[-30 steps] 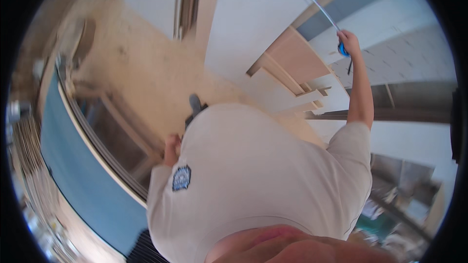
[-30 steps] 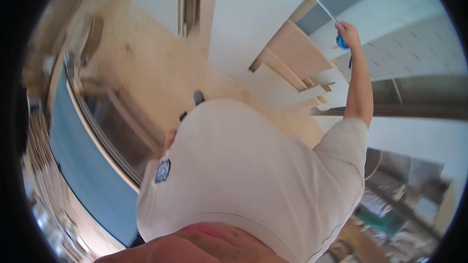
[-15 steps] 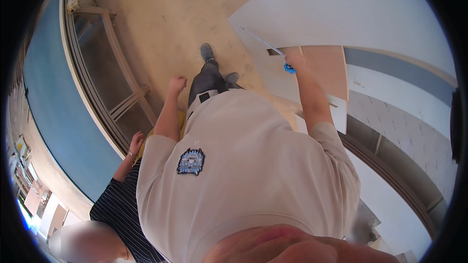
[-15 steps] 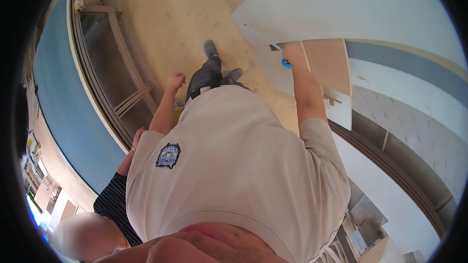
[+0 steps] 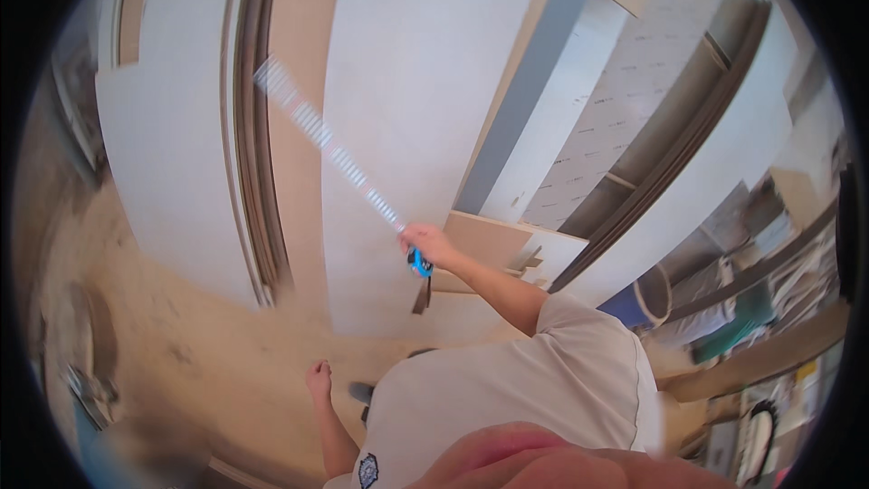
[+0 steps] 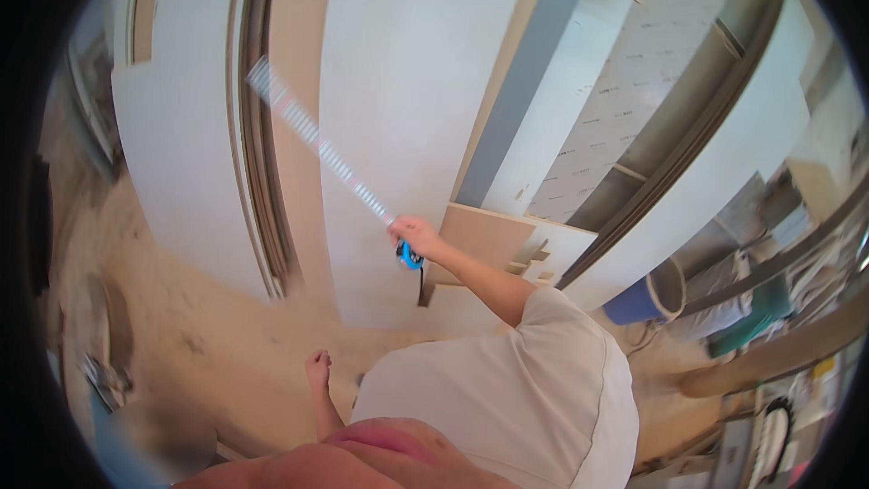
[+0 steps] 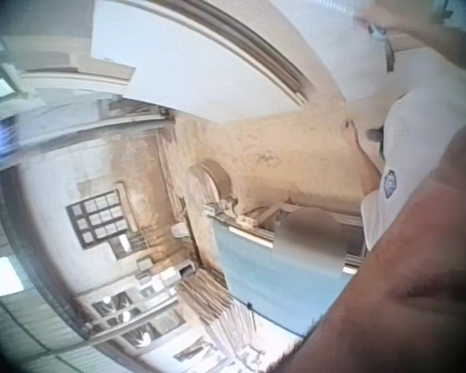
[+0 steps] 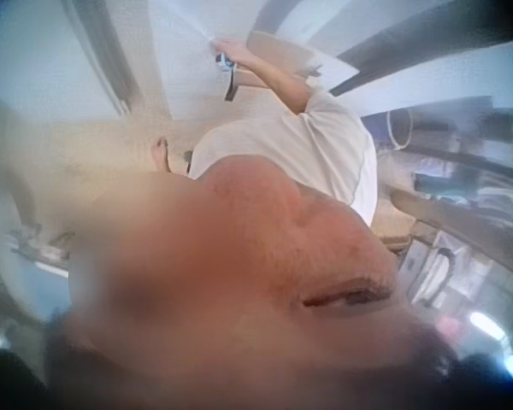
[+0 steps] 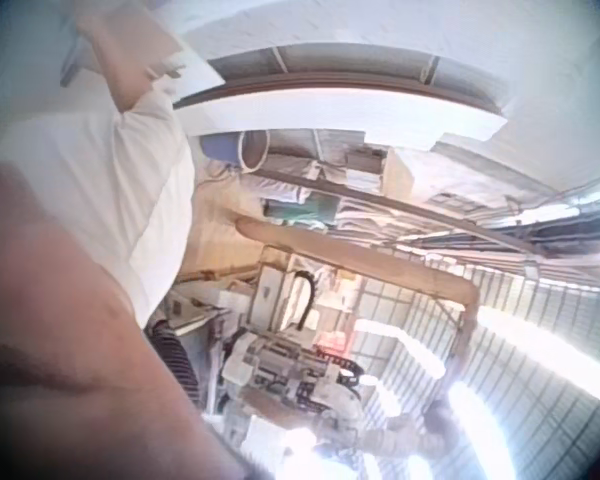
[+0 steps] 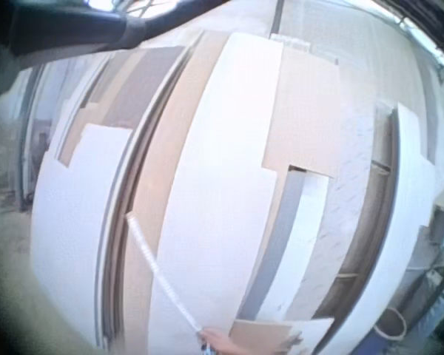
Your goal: The person measures a white panel with a tape measure, marks it, then carries it to a panel saw. They align the panel on the saw table, adjust the fence, and perform a cut. The person repeats this process with another panel, handling each piece individually.
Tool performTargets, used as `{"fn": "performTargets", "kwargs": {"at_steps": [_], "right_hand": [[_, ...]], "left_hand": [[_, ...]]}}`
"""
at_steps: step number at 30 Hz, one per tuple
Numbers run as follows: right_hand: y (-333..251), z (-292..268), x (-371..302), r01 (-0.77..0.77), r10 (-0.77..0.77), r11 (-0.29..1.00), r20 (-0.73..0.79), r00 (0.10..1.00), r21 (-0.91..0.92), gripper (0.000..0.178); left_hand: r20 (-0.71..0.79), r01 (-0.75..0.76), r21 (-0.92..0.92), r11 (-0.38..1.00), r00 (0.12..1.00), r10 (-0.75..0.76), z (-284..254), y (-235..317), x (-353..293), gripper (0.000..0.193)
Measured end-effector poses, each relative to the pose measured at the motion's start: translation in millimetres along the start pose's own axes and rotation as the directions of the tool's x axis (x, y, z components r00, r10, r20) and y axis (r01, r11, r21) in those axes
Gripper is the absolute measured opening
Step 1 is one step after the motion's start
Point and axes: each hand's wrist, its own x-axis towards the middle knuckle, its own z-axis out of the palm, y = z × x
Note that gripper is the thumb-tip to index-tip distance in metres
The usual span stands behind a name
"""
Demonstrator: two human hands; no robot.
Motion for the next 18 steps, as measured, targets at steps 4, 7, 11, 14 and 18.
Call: {"fn": "performTargets", "kwargs": {"at_steps": [4, 7, 11, 14, 18], "right_hand": [[-73.1, -52.4, 41.3, 0.299, -0.124, 0.918, -0.529, 0.84, 0.26, 0.027], [-105.8, -100.0, 86.5, 0.513, -0.313, 0.854, -0.697, 0.645, 0.091, 0.026], [-79.4, -120.0, 112.5, 0.506, -0.192, 0.839, -0.76, 0.621, 0.201, 0.025], [-21.8, -108.4, 110.1, 0.415, -0.238, 0.909, -0.777, 0.583, 0.033, 0.027], [33.3, -99.4, 108.7, 0.425, -0.23, 0.905, -0.825, 0.516, 0.014, 0.03]], "left_hand": [[0.019, -0.206, 0.172, 0.963, 0.978, 0.206, -9.8, 120.3, 83.1, 0.023], [0.084, -0.343, 0.253, 0.905, 0.939, 0.332, 6.6, 174.7, 112.4, 0.021], [0.261, -0.345, 0.167, 0.924, 0.919, 0.296, 55.3, 198.7, 120.9, 0.015], [0.467, -0.385, 0.183, 0.905, 0.844, 0.265, 87.0, 203.3, 126.5, 0.017], [0.654, -0.394, 0.261, 0.881, 0.744, 0.139, 99.9, 218.7, 146.9, 0.022]]}}
